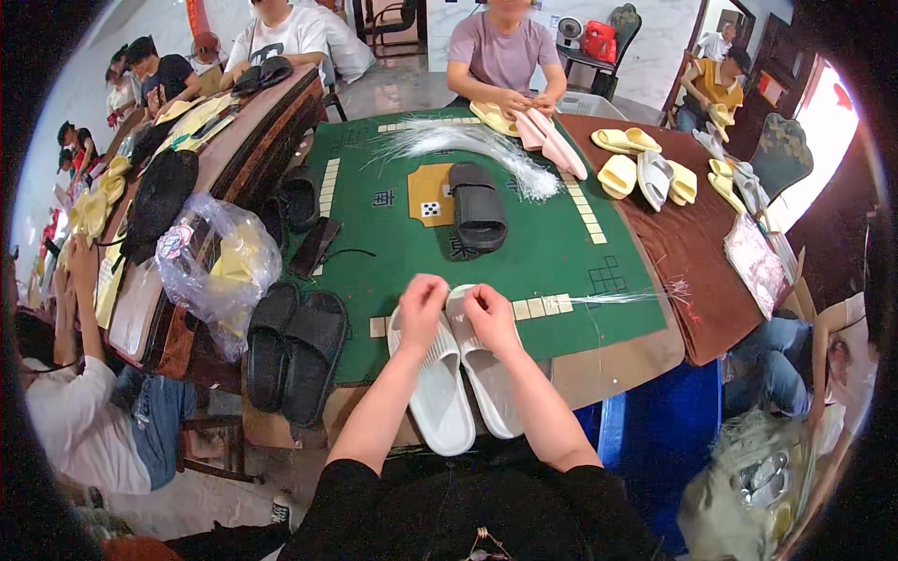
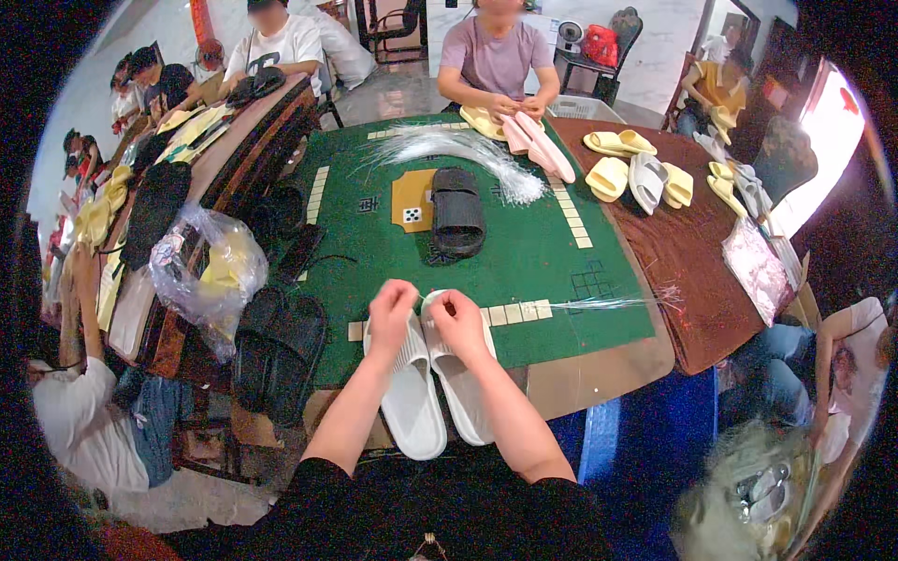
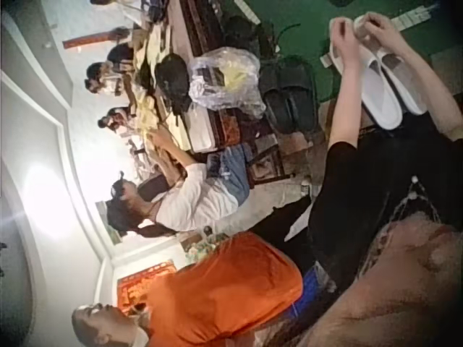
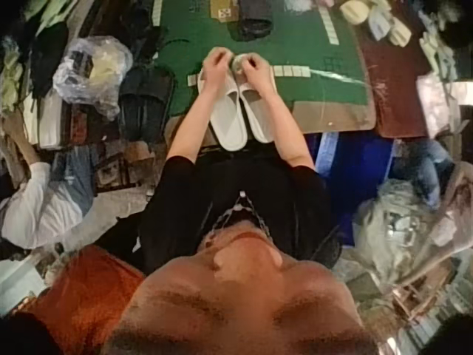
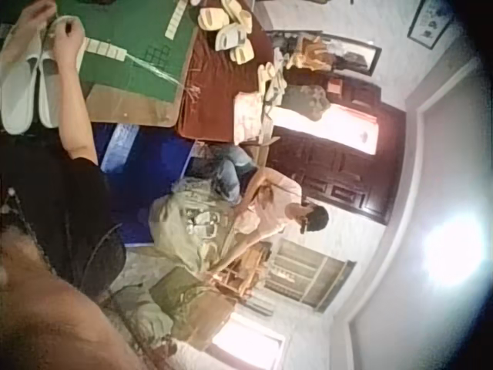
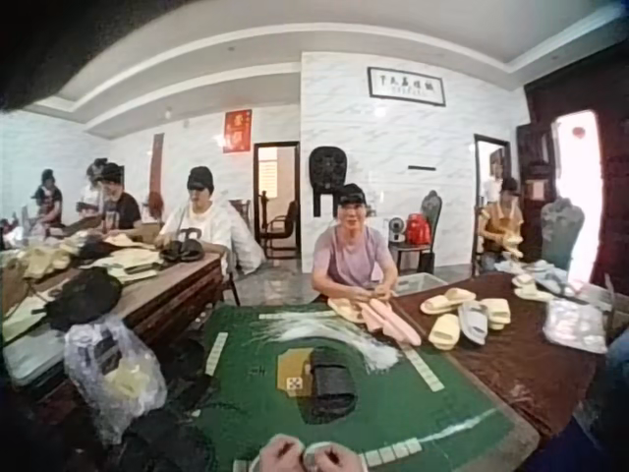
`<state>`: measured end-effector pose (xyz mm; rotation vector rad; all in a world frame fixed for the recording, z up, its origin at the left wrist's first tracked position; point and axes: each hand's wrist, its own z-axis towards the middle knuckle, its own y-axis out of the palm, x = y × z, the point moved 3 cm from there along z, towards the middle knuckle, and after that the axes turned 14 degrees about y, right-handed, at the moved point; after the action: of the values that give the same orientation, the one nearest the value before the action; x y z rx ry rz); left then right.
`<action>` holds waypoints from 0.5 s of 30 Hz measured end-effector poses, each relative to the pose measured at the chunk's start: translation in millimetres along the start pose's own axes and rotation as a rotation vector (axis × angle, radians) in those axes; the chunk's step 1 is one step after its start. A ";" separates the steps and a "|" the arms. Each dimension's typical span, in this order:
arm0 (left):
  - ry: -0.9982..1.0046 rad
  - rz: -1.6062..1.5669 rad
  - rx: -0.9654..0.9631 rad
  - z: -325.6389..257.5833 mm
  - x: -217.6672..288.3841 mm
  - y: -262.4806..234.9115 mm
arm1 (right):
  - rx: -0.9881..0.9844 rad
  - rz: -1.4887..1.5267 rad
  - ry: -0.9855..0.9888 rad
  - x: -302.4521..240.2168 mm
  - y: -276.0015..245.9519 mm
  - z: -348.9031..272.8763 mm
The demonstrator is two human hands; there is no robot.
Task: The person fastens pairs of slippers together by threading plastic tag ties through them on a table.
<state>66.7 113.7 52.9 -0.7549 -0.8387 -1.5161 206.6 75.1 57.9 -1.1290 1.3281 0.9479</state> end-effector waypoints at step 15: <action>0.264 0.273 -0.050 2.8 47.3 1.5 | 0.037 0.148 0.062 9.6 -1.8 6.8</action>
<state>63.2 90.9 94.4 -0.6583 -0.4812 -1.3584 210.5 80.3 47.9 -1.0505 1.4900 0.9978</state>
